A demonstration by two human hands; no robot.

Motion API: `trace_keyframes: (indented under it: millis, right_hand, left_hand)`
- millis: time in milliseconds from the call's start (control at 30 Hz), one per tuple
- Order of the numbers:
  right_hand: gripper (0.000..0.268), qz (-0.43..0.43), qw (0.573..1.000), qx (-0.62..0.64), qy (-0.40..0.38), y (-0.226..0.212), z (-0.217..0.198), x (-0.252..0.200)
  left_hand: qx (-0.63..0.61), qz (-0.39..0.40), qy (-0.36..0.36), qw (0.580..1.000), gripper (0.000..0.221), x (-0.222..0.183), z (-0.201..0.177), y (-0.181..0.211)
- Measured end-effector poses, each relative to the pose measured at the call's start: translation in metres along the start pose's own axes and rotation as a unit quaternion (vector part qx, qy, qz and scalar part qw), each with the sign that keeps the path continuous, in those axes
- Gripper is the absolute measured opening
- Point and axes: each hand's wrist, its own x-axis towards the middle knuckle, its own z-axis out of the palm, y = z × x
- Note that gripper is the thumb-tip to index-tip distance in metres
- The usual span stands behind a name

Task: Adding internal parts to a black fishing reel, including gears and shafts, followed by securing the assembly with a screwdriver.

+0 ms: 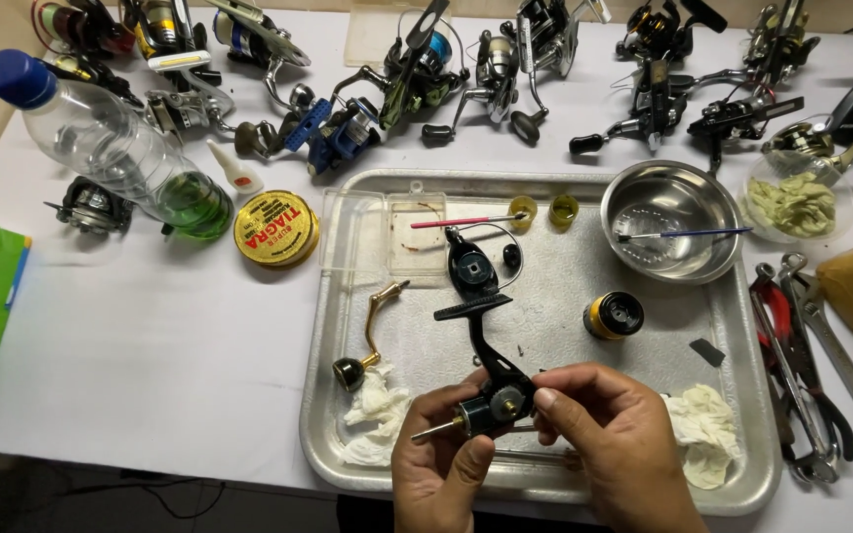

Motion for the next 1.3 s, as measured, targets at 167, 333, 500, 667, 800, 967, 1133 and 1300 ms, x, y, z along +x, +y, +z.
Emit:
trace_keyframes:
  millis: [167,333,500,667,800,967,1133,1300]
  right_hand:
    - [0.012,-0.009,1.000,-0.016,0.016,-0.007,0.006,-0.005]
    - [0.014,-0.042,0.999,0.009,-0.008,0.008,0.001,-0.003]
    - [0.013,-0.079,0.996,-0.024,-0.017,0.008,0.005,-0.006]
    - [0.015,-0.080,0.995,-0.043,-0.033,0.006,0.005,-0.010]
    - [0.021,-0.050,0.998,-0.010,-0.036,0.003,0.004,-0.010]
    - [0.016,-0.074,0.986,-0.143,0.033,-0.024,-0.013,-0.004]
    - [0.009,-0.344,0.822,-0.453,-0.030,-0.034,-0.031,0.011]
    - [0.045,-0.330,0.705,-0.614,-0.128,-0.012,-0.040,0.025]
  left_hand:
    - [-0.004,-0.010,0.003,1.000,0.047,0.000,-0.001,0.001]
    - [-0.022,-0.016,0.002,1.000,0.048,-0.002,-0.001,0.001]
    - [-0.082,-0.051,0.036,0.995,0.051,-0.002,-0.007,-0.005]
    - [-0.095,-0.124,0.064,0.986,0.050,0.003,-0.014,0.000]
    - [-0.112,-0.127,0.055,0.984,0.048,0.006,-0.018,0.000]
    - [-0.109,-0.110,0.106,0.982,0.045,0.013,-0.025,0.015]
    - [-0.082,-0.103,0.166,0.977,0.039,0.022,-0.033,0.037]
    - [-0.056,-0.101,0.175,0.978,0.038,0.023,-0.031,0.042]
